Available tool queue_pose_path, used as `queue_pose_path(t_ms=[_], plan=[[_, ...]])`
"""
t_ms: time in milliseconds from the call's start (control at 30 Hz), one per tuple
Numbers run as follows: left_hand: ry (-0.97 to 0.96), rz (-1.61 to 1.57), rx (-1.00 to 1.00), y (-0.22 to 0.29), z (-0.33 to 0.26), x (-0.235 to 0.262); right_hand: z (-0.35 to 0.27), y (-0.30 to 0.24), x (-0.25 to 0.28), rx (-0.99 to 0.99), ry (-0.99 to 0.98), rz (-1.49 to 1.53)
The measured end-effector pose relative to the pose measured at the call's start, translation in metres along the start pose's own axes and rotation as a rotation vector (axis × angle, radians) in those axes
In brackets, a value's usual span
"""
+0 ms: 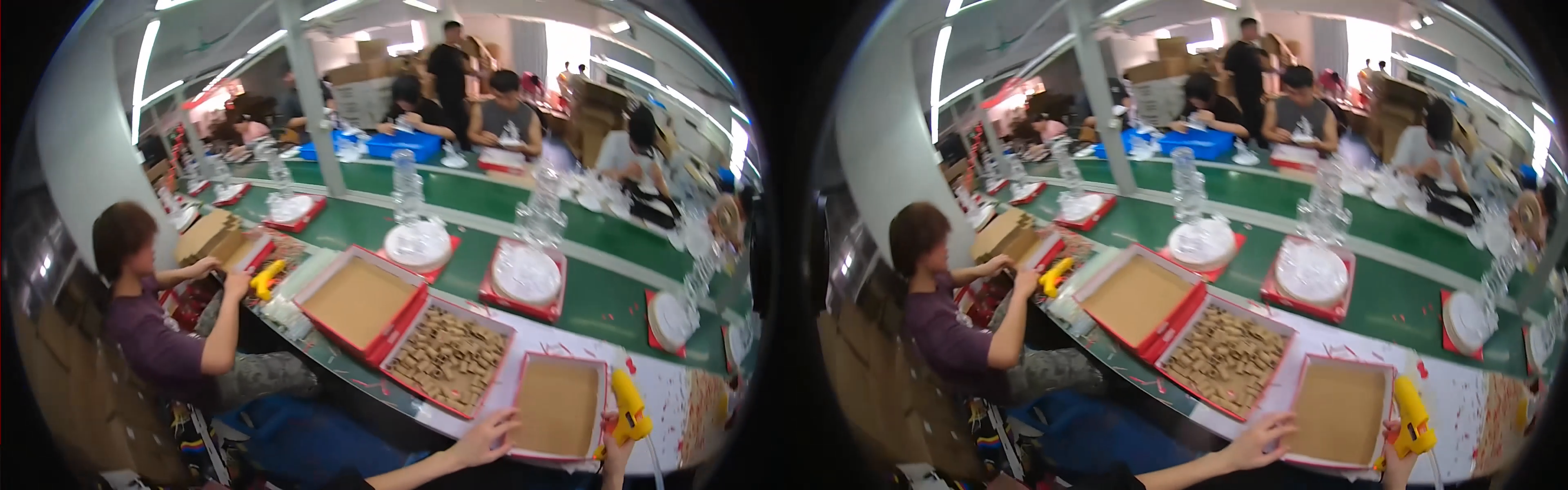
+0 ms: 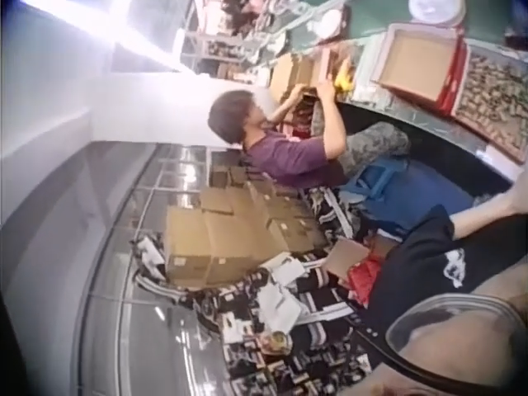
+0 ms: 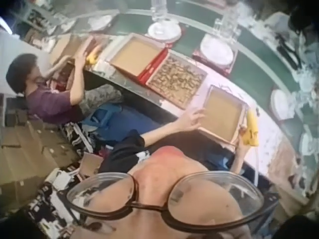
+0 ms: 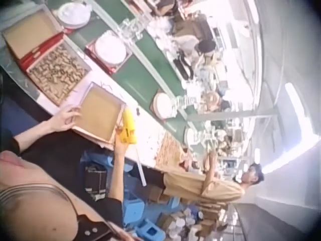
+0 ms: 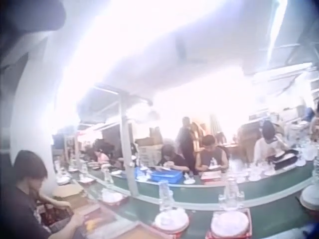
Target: Assembling glass lamp components using a hot glue gun on an assembly line.
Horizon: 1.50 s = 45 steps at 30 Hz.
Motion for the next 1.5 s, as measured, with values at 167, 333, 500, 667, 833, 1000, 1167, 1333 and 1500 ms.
queue_pose_path(t_ms=[167,333,500,667,833,1000,1167,1333,1500], plan=[[0.013,-0.019,-0.051,0.003,-0.006,0.011,0.005,-0.009,-0.059,-0.313,-0.064,0.066],[0.024,-0.055,-0.027,-0.003,-0.002,0.009,-0.004,-0.004,-0.069,-0.401,-0.093,0.122],[0.059,-0.031,-0.024,-0.004,0.005,0.013,-0.012,0.001,-0.068,-0.435,-0.135,0.201],[0.039,-0.040,-0.023,-0.006,0.006,0.013,-0.014,-0.023,-0.077,-0.412,-0.093,0.160],[0.036,-0.066,-0.010,-0.001,-0.002,0.011,-0.017,-0.030,-0.091,-0.318,-0.139,0.097],[0.032,-0.026,-0.005,0.003,-0.006,0.006,-0.016,-0.010,-0.101,-0.484,-0.198,0.173],[0.050,-0.014,0.020,0.005,-0.002,0.003,-0.009,-0.001,-0.101,-0.472,-0.183,0.069],[0.001,0.018,0.092,-0.005,0.015,0.015,0.011,-0.005,-0.115,-0.607,-0.213,0.020],[0.006,0.018,0.099,0.001,0.018,0.015,0.014,-0.002,-0.118,-0.627,-0.232,-0.004]])
Point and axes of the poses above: each hand's wrist, its own z-axis towards the middle knuckle, its own x-axis out of the back of the hand, y = z × x, the point moved 9 cm from there along z, towards the middle knuckle, and after that the axes turned 2 degrees about x, right-handed, at the moved point
